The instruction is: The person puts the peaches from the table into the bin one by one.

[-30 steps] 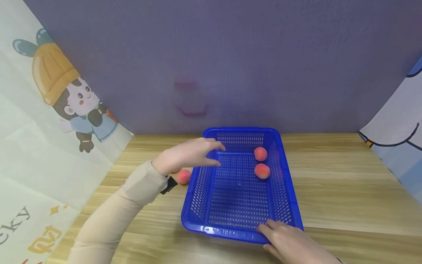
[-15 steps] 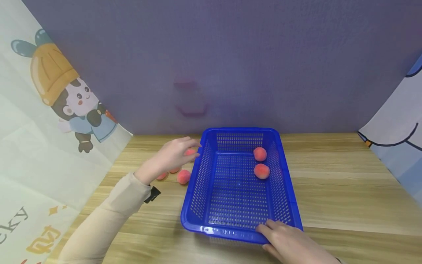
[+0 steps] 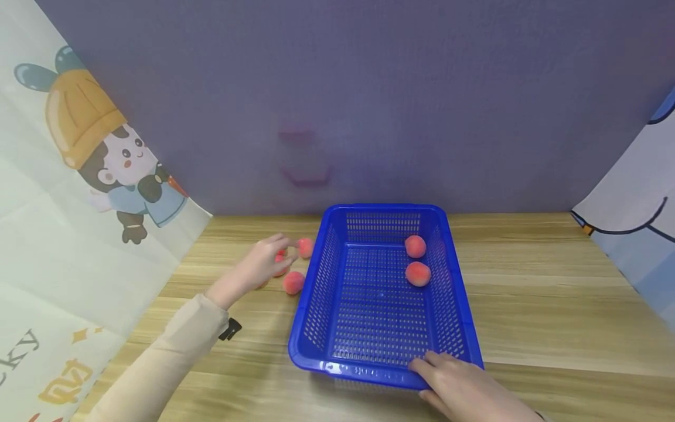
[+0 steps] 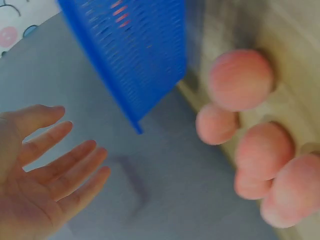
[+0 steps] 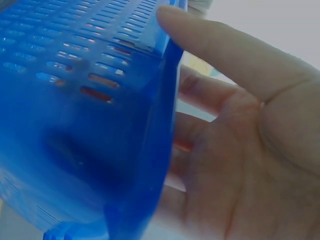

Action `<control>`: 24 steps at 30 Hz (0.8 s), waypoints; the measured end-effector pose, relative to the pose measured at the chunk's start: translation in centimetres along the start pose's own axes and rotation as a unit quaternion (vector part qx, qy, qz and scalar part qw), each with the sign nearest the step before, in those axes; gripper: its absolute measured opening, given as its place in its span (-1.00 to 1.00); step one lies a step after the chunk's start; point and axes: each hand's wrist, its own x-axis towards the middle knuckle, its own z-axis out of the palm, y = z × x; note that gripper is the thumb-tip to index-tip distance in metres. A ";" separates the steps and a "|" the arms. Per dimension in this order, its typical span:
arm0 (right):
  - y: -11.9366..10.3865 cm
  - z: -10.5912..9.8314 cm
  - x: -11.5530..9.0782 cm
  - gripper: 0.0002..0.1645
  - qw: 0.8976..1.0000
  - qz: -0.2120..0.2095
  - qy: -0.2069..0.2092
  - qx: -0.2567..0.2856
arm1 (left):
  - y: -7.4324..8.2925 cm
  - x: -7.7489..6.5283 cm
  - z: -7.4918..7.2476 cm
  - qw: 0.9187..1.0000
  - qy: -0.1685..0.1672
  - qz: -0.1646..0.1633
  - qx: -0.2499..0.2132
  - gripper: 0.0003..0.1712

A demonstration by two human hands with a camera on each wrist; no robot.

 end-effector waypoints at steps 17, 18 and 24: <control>-0.1 -0.1 0.0 -0.60 1.000 0.012 -0.015 0.007 | -3.0 -1.8 5.3 0.999 0.009 0.044 -0.024 -0.72; -0.2 -0.1 0.0 -0.60 1.000 0.013 -0.016 0.007 | -3.1 -1.8 5.5 0.998 0.014 0.049 -0.022 -0.72; -0.3 -0.3 0.1 -0.62 1.000 0.005 -0.007 -0.002 | -3.3 -2.2 6.5 1.000 -0.008 0.021 -0.013 -0.70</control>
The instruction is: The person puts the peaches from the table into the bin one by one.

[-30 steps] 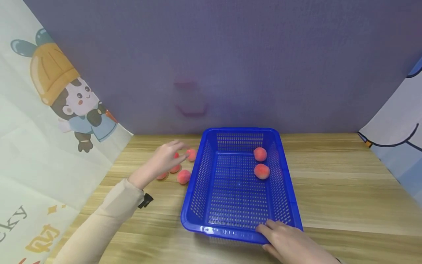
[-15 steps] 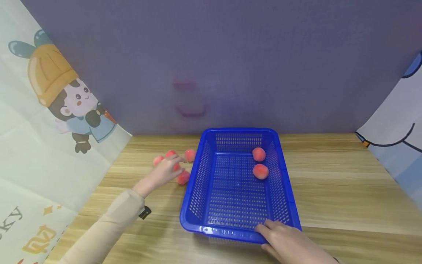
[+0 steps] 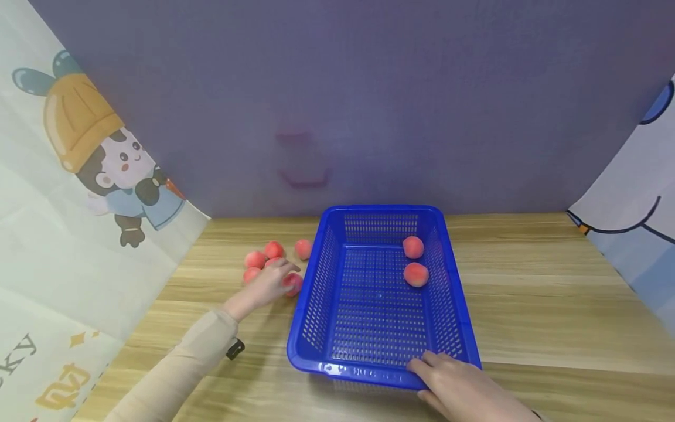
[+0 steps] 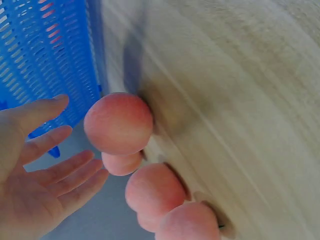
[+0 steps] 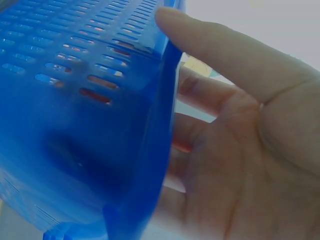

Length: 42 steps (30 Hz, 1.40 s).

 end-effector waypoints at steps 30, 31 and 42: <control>-0.1 -0.1 0.1 -0.62 1.000 -0.004 0.012 -0.003 | -1.1 -0.3 1.9 0.999 -0.031 -0.014 0.000 -0.68; -0.1 0.0 0.1 -0.62 1.000 -0.003 0.011 -0.001 | -1.1 -0.3 1.9 0.999 -0.031 -0.014 -0.001 -0.67; 0.0 0.0 -0.1 -0.61 1.000 -0.003 0.007 0.002 | -1.2 0.5 1.4 0.998 -0.054 -0.009 -0.003 -0.65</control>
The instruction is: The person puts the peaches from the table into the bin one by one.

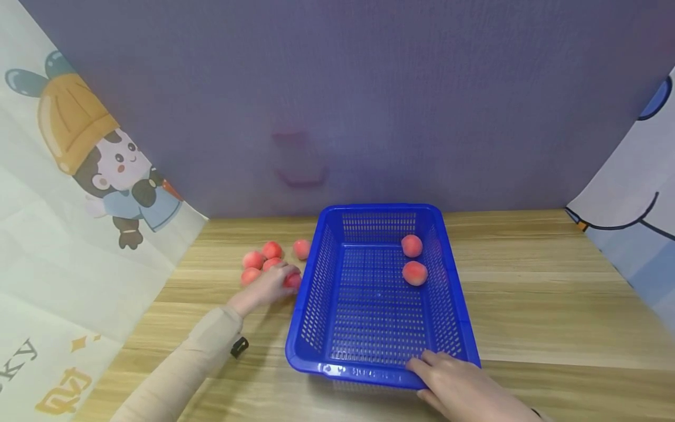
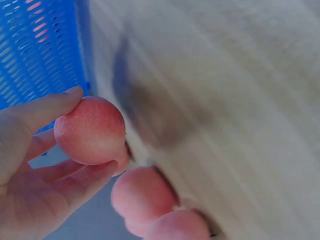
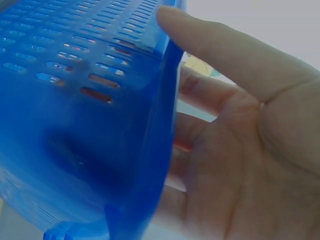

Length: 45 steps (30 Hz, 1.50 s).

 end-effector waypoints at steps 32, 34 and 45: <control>0.0 0.0 -0.1 -0.62 1.000 -0.004 0.006 0.004 | 3.8 3.9 -9.4 0.999 -0.003 0.038 0.003 -0.67; 0.1 0.0 -0.1 -0.61 1.000 -0.006 0.006 0.005 | 4.1 4.3 -9.7 0.999 -0.002 0.044 0.010 -0.67; 0.1 0.0 0.1 -0.62 1.000 -0.015 0.010 0.001 | 6.9 6.1 -11.0 0.999 -0.034 0.030 0.007 -0.60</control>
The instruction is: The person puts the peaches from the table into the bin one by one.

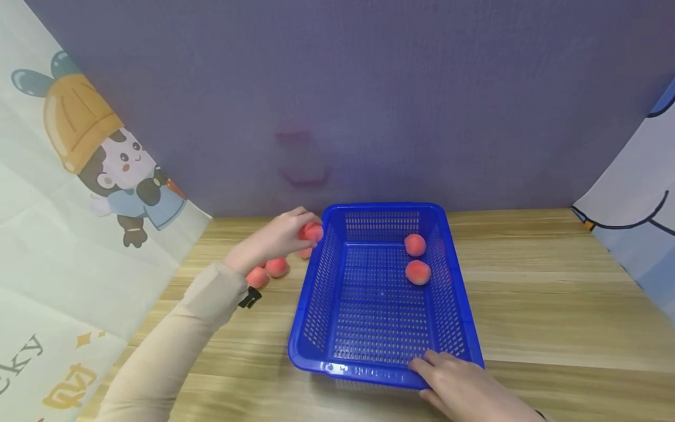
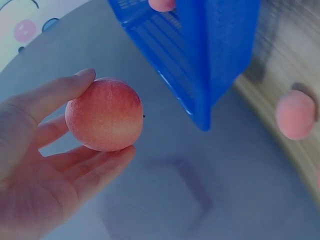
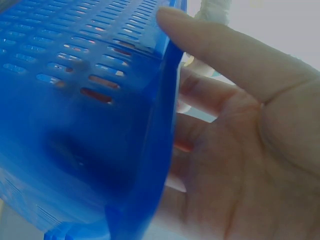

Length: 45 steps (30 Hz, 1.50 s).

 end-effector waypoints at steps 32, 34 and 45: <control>0.1 -0.1 0.1 -0.61 1.000 0.003 -0.004 -0.005 | 9.0 4.7 2.7 0.991 -0.045 0.126 0.021 -0.57; 0.2 0.0 0.1 -0.61 1.000 0.003 -0.004 -0.007 | 9.4 5.0 3.1 0.990 -0.050 0.131 0.030 -0.56; 0.3 0.2 0.1 -0.61 1.000 0.002 -0.004 -0.008 | 11.0 5.9 5.4 0.986 -0.074 0.140 0.042 -0.60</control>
